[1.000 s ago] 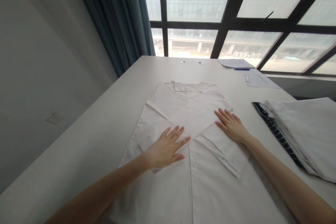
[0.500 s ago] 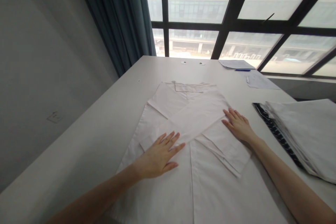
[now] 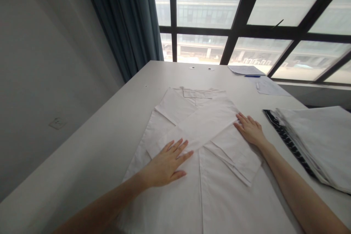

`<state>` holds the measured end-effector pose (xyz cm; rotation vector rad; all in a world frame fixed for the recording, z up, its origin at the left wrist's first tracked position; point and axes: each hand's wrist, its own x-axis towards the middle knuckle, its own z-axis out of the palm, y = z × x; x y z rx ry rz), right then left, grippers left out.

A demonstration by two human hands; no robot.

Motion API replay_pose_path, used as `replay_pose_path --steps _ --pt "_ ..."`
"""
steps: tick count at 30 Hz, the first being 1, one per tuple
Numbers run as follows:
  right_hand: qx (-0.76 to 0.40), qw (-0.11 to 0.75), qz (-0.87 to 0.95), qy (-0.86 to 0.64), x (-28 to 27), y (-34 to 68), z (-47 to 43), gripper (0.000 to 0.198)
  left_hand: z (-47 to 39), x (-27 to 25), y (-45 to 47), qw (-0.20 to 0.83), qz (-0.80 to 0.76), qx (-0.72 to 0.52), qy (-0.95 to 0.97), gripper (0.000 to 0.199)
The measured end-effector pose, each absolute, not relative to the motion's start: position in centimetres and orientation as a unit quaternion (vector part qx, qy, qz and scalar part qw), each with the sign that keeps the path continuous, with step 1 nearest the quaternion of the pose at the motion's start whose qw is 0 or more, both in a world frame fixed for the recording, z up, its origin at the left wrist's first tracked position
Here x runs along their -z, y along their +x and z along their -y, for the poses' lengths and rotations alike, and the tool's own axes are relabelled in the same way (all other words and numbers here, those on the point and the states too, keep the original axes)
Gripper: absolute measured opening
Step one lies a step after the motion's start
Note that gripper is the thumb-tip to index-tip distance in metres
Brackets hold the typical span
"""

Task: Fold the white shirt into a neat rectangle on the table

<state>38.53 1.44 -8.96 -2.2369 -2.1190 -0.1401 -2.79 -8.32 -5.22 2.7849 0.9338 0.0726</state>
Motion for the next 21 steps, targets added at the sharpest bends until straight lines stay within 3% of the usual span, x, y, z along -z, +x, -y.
replay_pose_path --steps 10,15,21 --pt "0.066 0.075 0.666 -0.739 9.1 39.0 -1.1 0.061 7.9 5.2 -3.1 0.121 -0.334 -0.063 0.933 0.051" --pt "0.084 0.110 0.693 -0.708 9.5 39.8 -1.2 0.055 6.5 5.6 -4.3 0.078 -0.410 -0.053 0.907 0.048" --pt "0.003 0.154 0.778 -0.609 8.6 37.8 -1.3 0.054 4.7 6.9 -5.7 0.029 -0.455 -0.085 0.886 0.047"
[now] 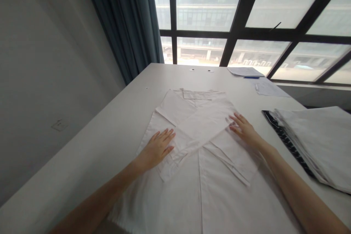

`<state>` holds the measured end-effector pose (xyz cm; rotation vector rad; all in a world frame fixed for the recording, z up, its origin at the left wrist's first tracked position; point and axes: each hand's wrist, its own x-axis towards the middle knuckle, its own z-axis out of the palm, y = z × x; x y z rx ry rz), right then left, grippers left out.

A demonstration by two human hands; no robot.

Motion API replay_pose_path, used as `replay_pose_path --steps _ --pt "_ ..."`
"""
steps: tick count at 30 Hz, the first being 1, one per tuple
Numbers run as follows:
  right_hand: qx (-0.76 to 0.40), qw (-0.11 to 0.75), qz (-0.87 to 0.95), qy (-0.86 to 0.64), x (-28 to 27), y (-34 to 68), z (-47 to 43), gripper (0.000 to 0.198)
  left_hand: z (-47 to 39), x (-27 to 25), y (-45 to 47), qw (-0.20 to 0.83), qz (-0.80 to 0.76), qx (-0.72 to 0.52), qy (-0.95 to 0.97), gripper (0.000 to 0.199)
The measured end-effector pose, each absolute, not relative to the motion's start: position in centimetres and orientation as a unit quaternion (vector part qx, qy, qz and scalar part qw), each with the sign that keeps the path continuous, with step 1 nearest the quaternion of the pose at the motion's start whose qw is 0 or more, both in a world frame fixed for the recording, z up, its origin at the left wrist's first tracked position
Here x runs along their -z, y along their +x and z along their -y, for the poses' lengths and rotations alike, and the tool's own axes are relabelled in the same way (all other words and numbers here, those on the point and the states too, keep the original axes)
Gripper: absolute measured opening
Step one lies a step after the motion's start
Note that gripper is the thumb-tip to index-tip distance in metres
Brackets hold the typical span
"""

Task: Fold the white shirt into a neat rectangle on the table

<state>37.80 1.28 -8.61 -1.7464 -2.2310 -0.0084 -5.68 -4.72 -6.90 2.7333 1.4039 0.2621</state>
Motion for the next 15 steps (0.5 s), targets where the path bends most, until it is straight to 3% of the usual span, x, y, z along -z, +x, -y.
replay_pose_path --steps 8,15 --pt "-0.181 0.137 0.868 -0.442 4.5 29.2 1.9 0.047 3.8 6.0 -5.8 -0.012 -0.586 -0.159 0.795 0.025" --pt "-0.137 0.119 0.904 -0.387 4.1 24.1 1.0 0.035 3.7 5.6 -5.8 -0.007 -0.609 -0.150 0.779 0.015"
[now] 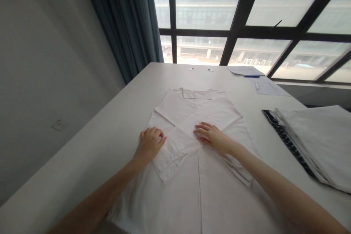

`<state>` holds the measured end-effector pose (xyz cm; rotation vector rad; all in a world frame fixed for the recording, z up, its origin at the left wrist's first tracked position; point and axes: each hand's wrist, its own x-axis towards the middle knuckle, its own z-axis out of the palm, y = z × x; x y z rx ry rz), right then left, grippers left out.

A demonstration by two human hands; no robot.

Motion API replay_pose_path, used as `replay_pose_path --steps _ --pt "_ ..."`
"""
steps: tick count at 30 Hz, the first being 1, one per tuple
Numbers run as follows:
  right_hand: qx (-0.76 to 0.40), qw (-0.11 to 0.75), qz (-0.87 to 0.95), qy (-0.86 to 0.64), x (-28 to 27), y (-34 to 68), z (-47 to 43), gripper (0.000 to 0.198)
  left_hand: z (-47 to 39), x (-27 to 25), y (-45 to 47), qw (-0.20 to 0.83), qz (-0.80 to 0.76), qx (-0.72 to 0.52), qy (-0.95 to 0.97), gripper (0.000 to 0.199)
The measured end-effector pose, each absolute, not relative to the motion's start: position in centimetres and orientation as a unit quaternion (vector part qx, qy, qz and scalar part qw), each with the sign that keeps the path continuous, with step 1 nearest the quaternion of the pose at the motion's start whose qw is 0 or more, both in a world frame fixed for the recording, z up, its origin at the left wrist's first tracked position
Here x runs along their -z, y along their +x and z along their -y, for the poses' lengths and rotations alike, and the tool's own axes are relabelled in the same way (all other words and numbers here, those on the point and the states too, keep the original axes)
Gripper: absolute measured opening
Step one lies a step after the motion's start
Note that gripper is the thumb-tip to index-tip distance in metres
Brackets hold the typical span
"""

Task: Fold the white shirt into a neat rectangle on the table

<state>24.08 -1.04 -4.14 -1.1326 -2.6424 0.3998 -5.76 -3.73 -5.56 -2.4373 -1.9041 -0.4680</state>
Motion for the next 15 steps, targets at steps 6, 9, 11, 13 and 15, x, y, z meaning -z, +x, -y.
replay_pose_path --steps 6,9,11,13,15 --pt "-0.116 0.154 0.908 -0.373 4.2 20.2 -2.2 0.042 4.2 4.1 -5.3 -0.050 0.556 0.216 -0.801 0.015" --pt "-0.101 0.155 0.915 -0.358 4.1 18.7 -3.8 0.034 4.8 3.3 -5.1 -0.052 0.540 0.227 -0.809 0.014" --pt "-0.089 0.149 0.921 -0.350 4.0 18.1 -4.8 0.025 5.0 3.0 -5.1 -0.056 0.539 0.220 -0.812 0.013" --pt "-0.079 0.145 0.923 -0.349 3.9 18.0 -5.7 0.019 5.0 2.6 -5.2 -0.063 0.549 0.204 -0.808 0.014" --pt "-0.075 0.146 0.920 -0.356 3.9 18.4 -6.5 0.019 4.9 2.1 -5.4 -0.083 0.571 0.179 -0.797 0.015"
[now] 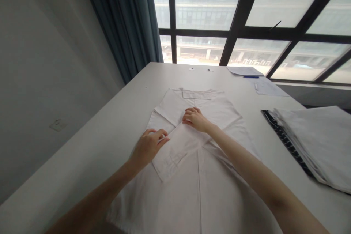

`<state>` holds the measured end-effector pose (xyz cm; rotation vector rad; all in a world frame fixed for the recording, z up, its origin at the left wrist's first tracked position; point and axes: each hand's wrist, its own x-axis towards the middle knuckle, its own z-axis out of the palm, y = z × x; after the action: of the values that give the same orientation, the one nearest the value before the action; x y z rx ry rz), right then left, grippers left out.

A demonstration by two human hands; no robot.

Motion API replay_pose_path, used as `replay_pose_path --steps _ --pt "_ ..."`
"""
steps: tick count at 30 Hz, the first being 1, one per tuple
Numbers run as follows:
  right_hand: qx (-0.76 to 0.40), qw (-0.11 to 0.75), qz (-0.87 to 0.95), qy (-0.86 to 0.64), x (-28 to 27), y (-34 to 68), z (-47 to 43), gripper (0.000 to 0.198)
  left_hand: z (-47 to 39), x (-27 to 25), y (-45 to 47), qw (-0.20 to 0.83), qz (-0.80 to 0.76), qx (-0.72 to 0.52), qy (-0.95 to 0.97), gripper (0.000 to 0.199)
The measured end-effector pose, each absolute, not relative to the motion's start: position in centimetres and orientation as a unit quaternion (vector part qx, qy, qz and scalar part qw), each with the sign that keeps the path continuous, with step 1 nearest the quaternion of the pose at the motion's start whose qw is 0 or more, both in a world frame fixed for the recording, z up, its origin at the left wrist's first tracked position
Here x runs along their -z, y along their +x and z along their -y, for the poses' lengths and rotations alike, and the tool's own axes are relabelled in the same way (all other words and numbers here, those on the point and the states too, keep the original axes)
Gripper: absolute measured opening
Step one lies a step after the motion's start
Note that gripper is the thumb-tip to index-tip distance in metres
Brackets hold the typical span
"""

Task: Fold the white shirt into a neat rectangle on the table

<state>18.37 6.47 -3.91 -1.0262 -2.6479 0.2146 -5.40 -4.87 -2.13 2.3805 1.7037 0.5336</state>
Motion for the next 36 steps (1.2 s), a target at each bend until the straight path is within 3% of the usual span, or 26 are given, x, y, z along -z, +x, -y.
replay_pose_path --steps 6,20,24,36 --pt "-0.060 0.148 0.903 -0.399 4.5 20.6 -8.0 0.020 4.3 0.8 -6.3 0.194 -0.608 -0.102 0.763 0.022" --pt "0.028 0.191 0.780 -0.596 6.0 24.5 -10.0 0.026 4.2 0.8 -6.7 0.229 -0.594 -0.087 0.766 0.023" --pt "0.038 0.191 0.737 -0.648 6.9 25.2 -9.8 0.035 4.0 1.5 -7.2 0.215 -0.600 -0.063 0.767 0.020" --pt "-0.024 0.072 0.762 -0.643 8.0 27.7 -10.9 0.051 4.1 1.3 -7.8 0.135 -0.595 0.038 0.791 0.022"
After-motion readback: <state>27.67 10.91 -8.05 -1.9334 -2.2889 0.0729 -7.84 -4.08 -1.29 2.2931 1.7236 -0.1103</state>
